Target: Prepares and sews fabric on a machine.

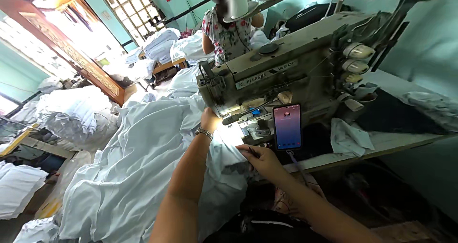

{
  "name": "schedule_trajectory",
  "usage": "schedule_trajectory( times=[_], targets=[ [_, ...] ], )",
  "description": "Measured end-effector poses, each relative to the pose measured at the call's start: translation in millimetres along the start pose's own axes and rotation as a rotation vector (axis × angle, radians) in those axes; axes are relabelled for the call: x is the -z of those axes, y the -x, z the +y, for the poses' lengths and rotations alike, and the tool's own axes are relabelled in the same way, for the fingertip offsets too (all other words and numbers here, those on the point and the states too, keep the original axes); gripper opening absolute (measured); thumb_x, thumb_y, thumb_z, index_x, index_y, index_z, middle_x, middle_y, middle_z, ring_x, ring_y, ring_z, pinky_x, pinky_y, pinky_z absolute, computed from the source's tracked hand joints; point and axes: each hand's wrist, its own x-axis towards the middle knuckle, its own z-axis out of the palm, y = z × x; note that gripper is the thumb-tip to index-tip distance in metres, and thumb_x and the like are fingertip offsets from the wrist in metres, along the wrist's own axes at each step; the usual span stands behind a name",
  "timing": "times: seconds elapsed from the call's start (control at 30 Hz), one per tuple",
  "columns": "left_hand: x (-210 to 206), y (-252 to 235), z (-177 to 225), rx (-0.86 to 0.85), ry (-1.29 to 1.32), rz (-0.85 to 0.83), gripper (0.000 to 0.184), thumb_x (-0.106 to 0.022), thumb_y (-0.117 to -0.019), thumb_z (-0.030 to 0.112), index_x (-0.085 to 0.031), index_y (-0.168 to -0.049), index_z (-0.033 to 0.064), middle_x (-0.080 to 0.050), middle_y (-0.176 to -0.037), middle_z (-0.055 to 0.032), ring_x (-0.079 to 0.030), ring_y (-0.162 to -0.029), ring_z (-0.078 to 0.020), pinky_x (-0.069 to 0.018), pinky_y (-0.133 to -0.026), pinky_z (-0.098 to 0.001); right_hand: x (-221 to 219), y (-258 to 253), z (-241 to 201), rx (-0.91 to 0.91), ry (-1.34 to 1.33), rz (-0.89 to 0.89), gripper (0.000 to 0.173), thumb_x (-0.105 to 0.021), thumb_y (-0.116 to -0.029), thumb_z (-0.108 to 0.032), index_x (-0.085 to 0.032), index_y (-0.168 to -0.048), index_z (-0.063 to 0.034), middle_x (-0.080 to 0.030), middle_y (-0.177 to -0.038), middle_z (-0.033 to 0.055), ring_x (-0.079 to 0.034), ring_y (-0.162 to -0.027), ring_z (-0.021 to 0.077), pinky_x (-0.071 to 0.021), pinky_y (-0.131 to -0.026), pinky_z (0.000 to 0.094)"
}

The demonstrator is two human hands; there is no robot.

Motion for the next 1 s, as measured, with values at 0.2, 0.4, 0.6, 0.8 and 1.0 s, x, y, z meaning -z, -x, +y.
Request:
schedule_trajectory(
  times=[0.2,0.4,0.6,0.8,1.0],
  targets=[
    [5.7,-22.4,-5.4,-0.046,0.017,0.176,0.044,-0.078,-0.0885,0.015,-0.064,-0.126,-0.0022,-0.066,-0.125,-0.0230,-0.062,-0.120,-0.0360,-0.0473,-0.106,-0.0539,-1.8,-25.4,8.2,0.021,-0.037,-0.001,0.026,-0.057,-0.1038,-0.018,-0.072,-0.123,-0.0094,-0.073,-0.097,0.0002,-0.063,-0.062,0.0034,-0.0561,-0.058,0.0210],
    [66.8,33.9,-11.7,-0.441,-0.097,-0.080,0.013,-0.064,-0.0970,0.013,-0.072,-0.102,0.0041,-0.071,-0.100,-0.0094,-0.069,-0.085,-0.0186,-0.0592,-0.077,-0.0385,3.3,-29.6,16.7,0.382,0.248,0.265,0.025,-0.063,-0.1002,-0.032,-0.078,-0.104,-0.0139,-0.065,-0.084,0.0014,-0.060,-0.075,0.0058,-0.0525,-0.069,0.0228],
    [46.8,55.8,-17.5,-0.762,-0.288,-0.094,0.015,-0.063,-0.0969,0.012,-0.075,-0.097,0.0032,-0.073,-0.110,-0.0114,-0.071,-0.103,-0.0248,-0.0588,-0.089,-0.0435,7.0,-54.6,-9.1,0.341,0.252,0.116,0.032,-0.049,-0.0914,-0.008,-0.077,-0.108,-0.0063,-0.075,-0.101,0.0066,-0.066,-0.084,0.0085,-0.0539,-0.077,0.0267],
    [95.5,99.7,12.0,-0.807,-0.375,0.502,0.015,-0.064,-0.0904,0.011,-0.062,-0.078,0.0024,-0.063,-0.078,-0.0136,-0.063,-0.064,-0.0246,-0.0523,-0.055,-0.0366,9.3,-59.1,-23.0,0.167,0.410,-0.007,0.028,-0.052,-0.0931,-0.008,-0.075,-0.106,0.0014,-0.071,-0.094,0.0154,-0.067,-0.089,0.0252,-0.0529,-0.082,0.0456],
    [114.2,131.4,49.5,-0.690,-0.145,0.002,0.013,-0.064,-0.0983,0.019,-0.070,-0.101,0.0069,-0.068,-0.096,-0.0071,-0.063,-0.073,-0.0140,-0.0550,-0.064,-0.0311,13.9,-9.6,-45.3,0.407,0.257,-0.178,0.029,-0.074,-0.0933,-0.033,-0.074,-0.089,-0.0038,-0.071,-0.091,0.0056,-0.063,-0.077,0.0083,-0.0547,-0.071,0.0276]
  ],
)
